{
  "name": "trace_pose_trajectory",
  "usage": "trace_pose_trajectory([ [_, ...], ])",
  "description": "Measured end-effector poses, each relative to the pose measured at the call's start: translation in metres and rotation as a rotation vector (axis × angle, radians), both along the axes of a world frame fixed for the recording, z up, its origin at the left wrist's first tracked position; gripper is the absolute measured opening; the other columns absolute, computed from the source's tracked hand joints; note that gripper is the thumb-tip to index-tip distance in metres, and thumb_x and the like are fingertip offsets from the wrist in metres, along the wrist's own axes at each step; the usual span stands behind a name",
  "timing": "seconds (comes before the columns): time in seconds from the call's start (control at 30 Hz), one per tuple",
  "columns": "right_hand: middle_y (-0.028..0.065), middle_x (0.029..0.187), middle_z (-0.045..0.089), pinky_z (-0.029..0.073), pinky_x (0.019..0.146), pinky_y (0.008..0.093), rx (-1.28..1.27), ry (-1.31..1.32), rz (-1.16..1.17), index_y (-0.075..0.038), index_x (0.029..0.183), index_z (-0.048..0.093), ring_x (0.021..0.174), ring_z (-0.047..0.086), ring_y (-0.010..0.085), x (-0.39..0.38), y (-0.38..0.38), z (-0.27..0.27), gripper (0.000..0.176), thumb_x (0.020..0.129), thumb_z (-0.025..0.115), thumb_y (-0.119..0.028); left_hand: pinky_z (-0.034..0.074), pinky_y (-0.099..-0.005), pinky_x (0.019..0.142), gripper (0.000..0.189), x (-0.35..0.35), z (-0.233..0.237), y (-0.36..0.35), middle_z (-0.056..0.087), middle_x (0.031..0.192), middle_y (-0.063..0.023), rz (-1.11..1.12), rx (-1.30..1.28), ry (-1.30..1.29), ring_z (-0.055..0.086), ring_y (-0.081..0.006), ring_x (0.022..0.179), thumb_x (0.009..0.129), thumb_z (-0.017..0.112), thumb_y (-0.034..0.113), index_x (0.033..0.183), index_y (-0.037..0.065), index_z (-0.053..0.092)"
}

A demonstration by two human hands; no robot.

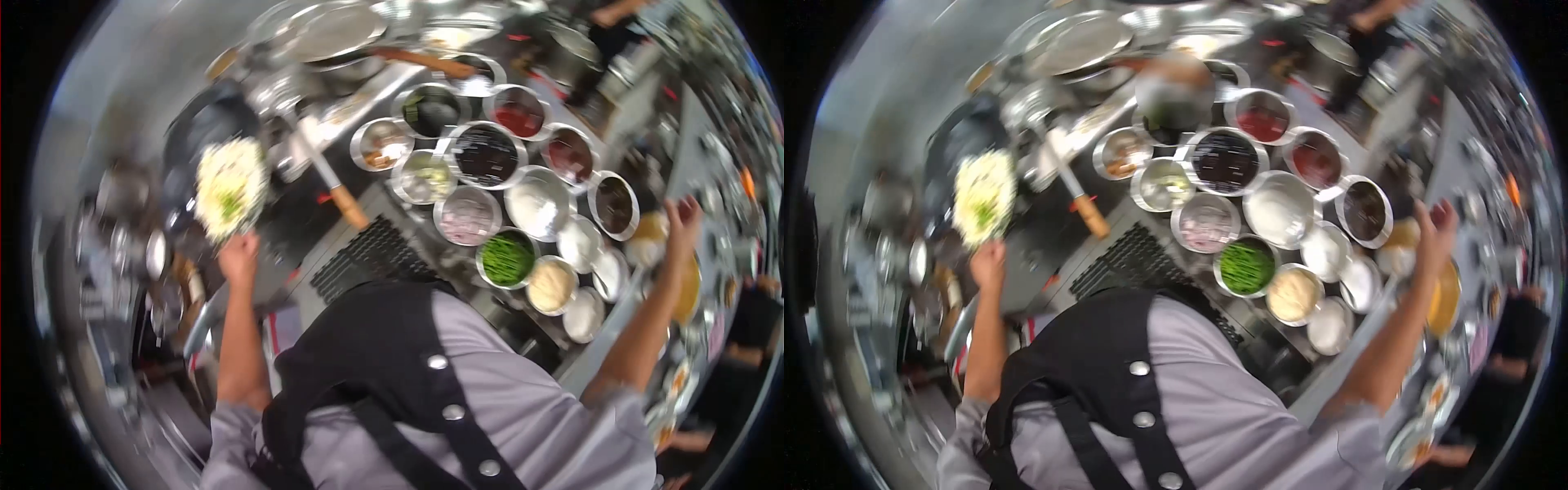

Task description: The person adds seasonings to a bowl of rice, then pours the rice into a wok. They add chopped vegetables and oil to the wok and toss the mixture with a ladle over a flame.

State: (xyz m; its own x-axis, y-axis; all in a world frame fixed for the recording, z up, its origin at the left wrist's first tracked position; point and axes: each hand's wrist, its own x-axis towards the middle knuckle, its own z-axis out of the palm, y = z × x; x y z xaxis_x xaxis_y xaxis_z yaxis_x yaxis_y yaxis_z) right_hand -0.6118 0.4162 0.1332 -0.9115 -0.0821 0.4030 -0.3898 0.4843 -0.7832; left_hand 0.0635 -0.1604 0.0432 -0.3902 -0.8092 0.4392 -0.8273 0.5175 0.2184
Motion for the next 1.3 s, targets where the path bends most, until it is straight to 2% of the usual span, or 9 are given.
trace_pose_trajectory([
  [0.13,0.0089,0.106,0.067,0.049,0.087,0.0321,-0.089,-0.294,1.041,0.001,0.116,0.066,0.094,0.062,0.0163,0.217,-0.155,0.075,0.032,0.094,0.066,-0.022,0.047,-0.0480,0.059,0.043,-0.015,0.059,-0.009,0.061,0.066,-0.0198,-0.002,-0.142,-0.032,0.061,-0.0400,0.063,0.086,0.072,0.038,0.061,0.004,0.062],
  [0.23,0.0129,0.114,0.067,0.049,0.096,0.0372,0.264,-0.608,1.546,-0.001,0.122,0.065,0.105,0.064,0.0225,0.301,-0.239,-0.005,0.031,0.098,0.062,-0.022,0.045,-0.0489,0.058,0.040,-0.011,0.105,-0.047,0.059,0.063,-0.0202,0.014,-0.140,-0.041,0.059,-0.0406,0.059,0.084,0.073,0.034,0.061,0.003,0.061],
  [0.47,0.0113,0.110,0.068,0.054,0.084,0.0349,-0.168,-1.780,1.162,-0.003,0.135,0.053,0.101,0.066,0.0211,0.393,-0.428,-0.227,0.048,0.099,0.064,-0.033,0.047,-0.0499,0.069,0.041,0.007,0.098,-0.187,0.063,0.080,-0.0230,0.102,-0.019,0.051,0.061,-0.0430,0.077,0.094,0.062,0.039,0.077,0.001,0.064],
  [0.6,0.0097,0.101,0.061,0.055,0.081,0.0414,-0.190,-1.651,0.759,-0.008,0.137,0.048,0.091,0.063,0.0212,0.413,-0.542,-0.350,0.060,0.094,0.069,-0.045,0.047,-0.0526,0.074,0.046,0.030,0.074,-0.264,0.066,0.086,-0.0235,0.117,0.014,-0.084,0.062,-0.0459,0.084,0.099,0.053,0.045,0.085,0.003,0.065],
  [0.67,0.0124,0.125,0.054,0.050,0.090,0.0519,-0.391,-1.682,0.533,-0.013,0.140,0.046,0.111,0.056,0.0251,0.423,-0.586,-0.374,0.066,0.092,0.068,-0.053,0.049,-0.0523,0.077,0.047,0.037,0.078,-0.279,0.068,0.092,-0.0220,0.115,0.072,-0.155,0.064,-0.0455,0.089,0.099,0.050,0.048,0.088,0.006,0.067],
  [0.87,0.0053,0.117,0.063,0.046,0.095,0.0491,-0.875,-1.620,0.436,-0.014,0.119,0.058,0.107,0.058,0.0242,0.436,-0.622,-0.373,0.047,0.098,0.057,-0.056,0.048,-0.0509,0.068,0.045,0.038,0.079,-0.277,0.065,0.079,-0.0216,0.116,0.087,-0.138,0.062,-0.0442,0.076,0.098,0.054,0.045,0.078,0.006,0.065],
  [1.07,0.0105,0.136,0.059,0.049,0.100,0.0477,-0.764,-1.537,0.420,-0.014,0.142,0.051,0.131,0.054,0.0325,0.425,-0.580,-0.355,0.060,0.099,0.055,-0.056,0.047,-0.0498,0.065,0.046,0.043,0.084,-0.275,0.064,0.078,-0.0185,0.034,0.075,-0.067,0.062,-0.0414,0.074,0.096,0.059,0.044,0.073,0.005,0.061],
  [1.13,0.0152,0.137,0.057,0.048,0.103,0.0511,-0.855,-1.611,0.770,-0.014,0.145,0.046,0.129,0.055,0.0359,0.406,-0.527,-0.357,0.062,0.099,0.055,-0.055,0.048,-0.0500,0.065,0.044,0.043,0.088,-0.274,0.063,0.076,-0.0177,0.027,0.122,-0.048,0.063,-0.0397,0.072,0.096,0.060,0.041,0.071,0.005,0.060],
  [1.3,0.0151,0.107,0.065,0.057,0.067,0.0396,-0.300,-1.584,1.131,-0.011,0.144,0.046,0.083,0.068,0.0279,0.374,-0.493,-0.144,0.055,0.095,0.067,-0.025,0.049,-0.0493,0.064,0.042,0.048,0.095,-0.284,0.065,0.075,-0.0178,0.027,0.229,-0.014,0.063,-0.0401,0.071,0.094,0.062,0.041,0.072,0.005,0.062],
])
